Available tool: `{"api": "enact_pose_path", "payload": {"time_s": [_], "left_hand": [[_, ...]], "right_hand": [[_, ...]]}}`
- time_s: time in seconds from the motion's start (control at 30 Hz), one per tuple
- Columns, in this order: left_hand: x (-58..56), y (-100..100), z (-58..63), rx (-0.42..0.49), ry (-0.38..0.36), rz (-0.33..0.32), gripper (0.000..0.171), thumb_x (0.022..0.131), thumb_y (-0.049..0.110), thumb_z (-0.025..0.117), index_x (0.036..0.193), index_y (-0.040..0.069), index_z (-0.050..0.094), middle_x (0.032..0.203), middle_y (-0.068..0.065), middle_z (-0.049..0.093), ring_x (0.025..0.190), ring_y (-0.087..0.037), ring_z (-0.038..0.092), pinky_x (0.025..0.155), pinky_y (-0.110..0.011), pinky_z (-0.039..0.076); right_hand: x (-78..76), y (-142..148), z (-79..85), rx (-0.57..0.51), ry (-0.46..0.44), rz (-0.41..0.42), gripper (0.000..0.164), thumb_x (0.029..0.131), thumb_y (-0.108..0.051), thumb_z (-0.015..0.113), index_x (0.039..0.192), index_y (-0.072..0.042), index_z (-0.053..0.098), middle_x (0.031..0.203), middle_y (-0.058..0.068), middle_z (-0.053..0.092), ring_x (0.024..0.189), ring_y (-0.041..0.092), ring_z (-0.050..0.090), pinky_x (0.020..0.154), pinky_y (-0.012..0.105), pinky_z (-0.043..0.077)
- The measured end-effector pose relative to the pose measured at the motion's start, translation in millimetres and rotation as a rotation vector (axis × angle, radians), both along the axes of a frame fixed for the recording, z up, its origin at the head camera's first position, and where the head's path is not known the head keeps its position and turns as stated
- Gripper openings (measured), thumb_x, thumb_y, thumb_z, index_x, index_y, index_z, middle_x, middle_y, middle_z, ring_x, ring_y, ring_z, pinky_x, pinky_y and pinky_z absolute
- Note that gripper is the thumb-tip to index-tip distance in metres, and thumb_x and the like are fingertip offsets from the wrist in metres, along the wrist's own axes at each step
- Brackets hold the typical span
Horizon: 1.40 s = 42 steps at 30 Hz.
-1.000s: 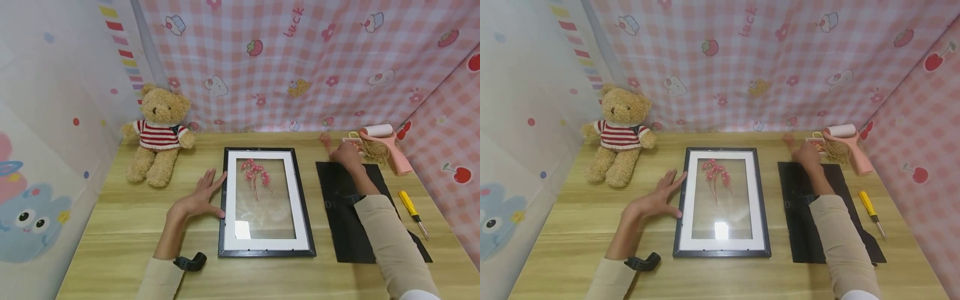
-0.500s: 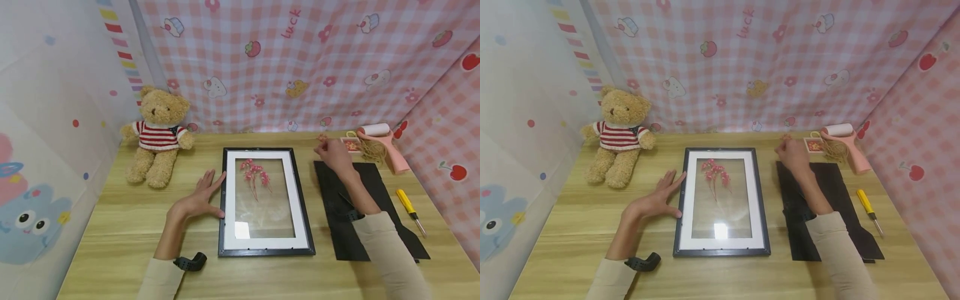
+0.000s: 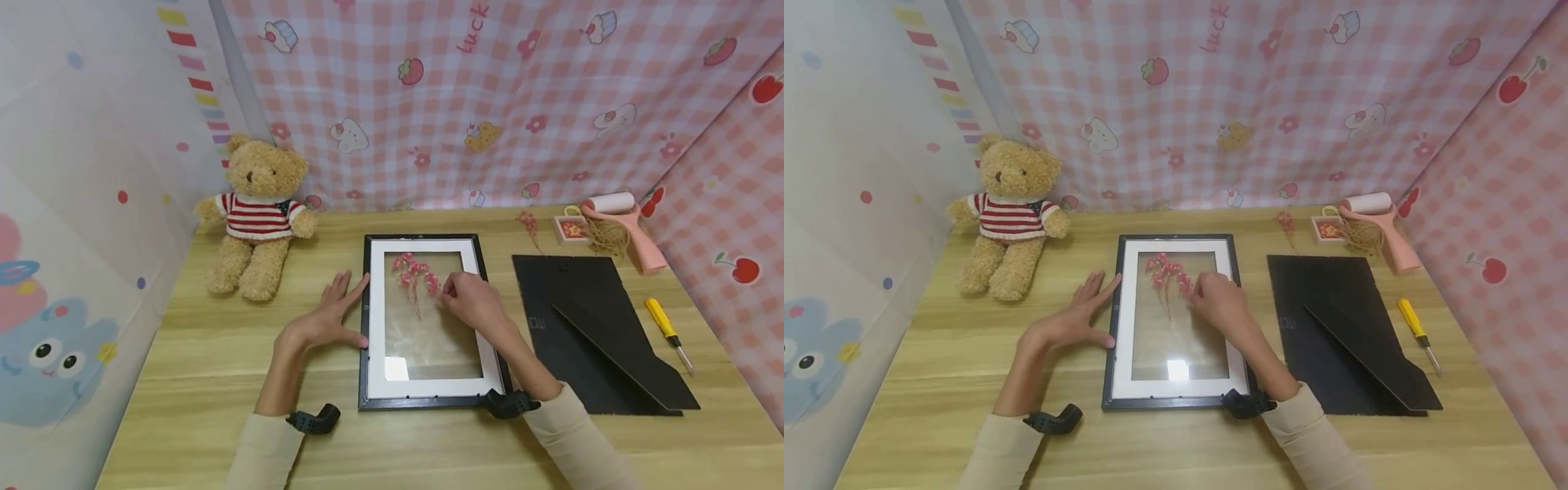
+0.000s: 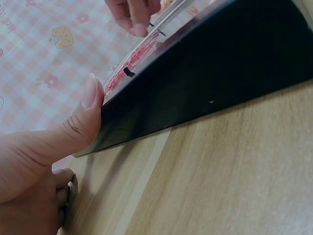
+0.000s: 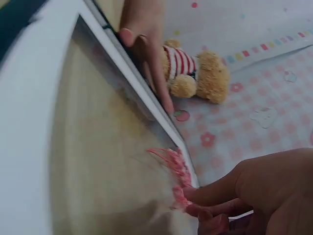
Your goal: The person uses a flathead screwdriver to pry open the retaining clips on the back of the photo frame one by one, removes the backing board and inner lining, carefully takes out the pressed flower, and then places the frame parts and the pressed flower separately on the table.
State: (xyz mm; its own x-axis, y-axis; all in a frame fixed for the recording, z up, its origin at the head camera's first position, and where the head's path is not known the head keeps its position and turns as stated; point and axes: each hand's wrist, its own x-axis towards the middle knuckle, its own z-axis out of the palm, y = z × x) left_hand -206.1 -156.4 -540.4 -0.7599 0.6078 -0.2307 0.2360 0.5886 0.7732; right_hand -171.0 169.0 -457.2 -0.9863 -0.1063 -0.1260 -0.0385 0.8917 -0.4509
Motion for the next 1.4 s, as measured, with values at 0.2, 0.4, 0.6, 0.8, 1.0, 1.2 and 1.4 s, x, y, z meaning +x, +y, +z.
{"api": "enact_pose_path", "payload": {"time_s": [0.2, 0.4, 0.6, 0.8, 1.0, 1.2, 1.4], "left_hand": [[-2.5, 0.8, 2.3, -0.006, 0.010, -0.008, 0.140, 0.074, 0.067, 0.093, 0.177, 0.040, 0.002, 0.181, -0.011, -0.026, 0.166, -0.030, -0.030, 0.135, -0.057, -0.015], [-4.6, 0.4, 0.9, -0.013, 0.021, -0.015, 0.140, 0.075, 0.067, 0.092, 0.177, 0.039, 0.001, 0.181, -0.011, -0.026, 0.166, -0.029, -0.030, 0.136, -0.056, -0.015], [-3.7, 1.9, 4.1, -0.014, 0.018, -0.016, 0.140, 0.075, 0.067, 0.093, 0.177, 0.037, 0.002, 0.181, -0.012, -0.025, 0.167, -0.030, -0.030, 0.136, -0.056, -0.015], [-2.3, 3.6, 5.4, -0.027, 0.018, -0.016, 0.140, 0.076, 0.062, 0.094, 0.177, 0.036, 0.001, 0.181, -0.013, -0.025, 0.167, -0.030, -0.029, 0.136, -0.056, -0.014], [-2.1, 4.1, 3.1, -0.032, 0.013, -0.011, 0.139, 0.076, 0.064, 0.093, 0.177, 0.038, 0.001, 0.181, -0.012, -0.025, 0.167, -0.030, -0.029, 0.136, -0.057, -0.012], [-0.7, 3.0, 2.4, -0.041, -0.009, -0.002, 0.139, 0.076, 0.062, 0.094, 0.177, 0.041, 0.001, 0.181, -0.009, -0.026, 0.167, -0.029, -0.029, 0.136, -0.061, -0.010], [-1.3, 0.3, -1.4, -0.039, -0.002, -0.004, 0.138, 0.077, 0.061, 0.094, 0.177, 0.041, 0.001, 0.181, -0.010, -0.026, 0.167, -0.030, -0.029, 0.135, -0.062, -0.010]], "right_hand": [[3.7, -7.3, -9.1, 0.054, 0.015, -0.034, 0.007, 0.099, -0.009, 0.078, 0.096, -0.004, 0.081, 0.094, 0.011, 0.079, 0.078, 0.023, 0.068, 0.068, 0.043, 0.060], [3.4, -7.8, -10.8, 0.062, 0.022, -0.039, 0.010, 0.099, -0.009, 0.075, 0.094, -0.004, 0.082, 0.094, 0.012, 0.080, 0.078, 0.025, 0.068, 0.068, 0.047, 0.059], [-0.2, -1.2, -17.7, 0.030, 0.029, -0.029, 0.012, 0.098, -0.010, 0.073, 0.091, -0.004, 0.080, 0.090, 0.011, 0.078, 0.075, 0.022, 0.063, 0.065, 0.040, 0.054], [-7.1, 17.0, -13.1, -0.165, -0.032, -0.024, 0.012, 0.100, -0.006, 0.073, 0.093, 0.002, 0.079, 0.087, 0.013, 0.075, 0.074, 0.019, 0.057, 0.064, 0.029, 0.045], [-19.8, 55.8, -3.0, -0.308, -0.133, -0.072, 0.018, 0.106, -0.014, 0.072, 0.099, 0.002, 0.077, 0.097, 0.014, 0.072, 0.086, 0.023, 0.057, 0.072, 0.032, 0.045], [-33.8, 98.9, -1.6, -0.323, -0.147, -0.118, 0.020, 0.107, -0.013, 0.069, 0.105, 0.006, 0.077, 0.092, 0.010, 0.068, 0.080, 0.020, 0.053, 0.067, 0.032, 0.043], [-58.9, 141.1, -6.3, -0.249, -0.119, -0.136, 0.025, 0.107, -0.013, 0.070, 0.108, 0.012, 0.075, 0.097, 0.018, 0.073, 0.080, 0.018, 0.060, 0.069, 0.029, 0.050]]}}
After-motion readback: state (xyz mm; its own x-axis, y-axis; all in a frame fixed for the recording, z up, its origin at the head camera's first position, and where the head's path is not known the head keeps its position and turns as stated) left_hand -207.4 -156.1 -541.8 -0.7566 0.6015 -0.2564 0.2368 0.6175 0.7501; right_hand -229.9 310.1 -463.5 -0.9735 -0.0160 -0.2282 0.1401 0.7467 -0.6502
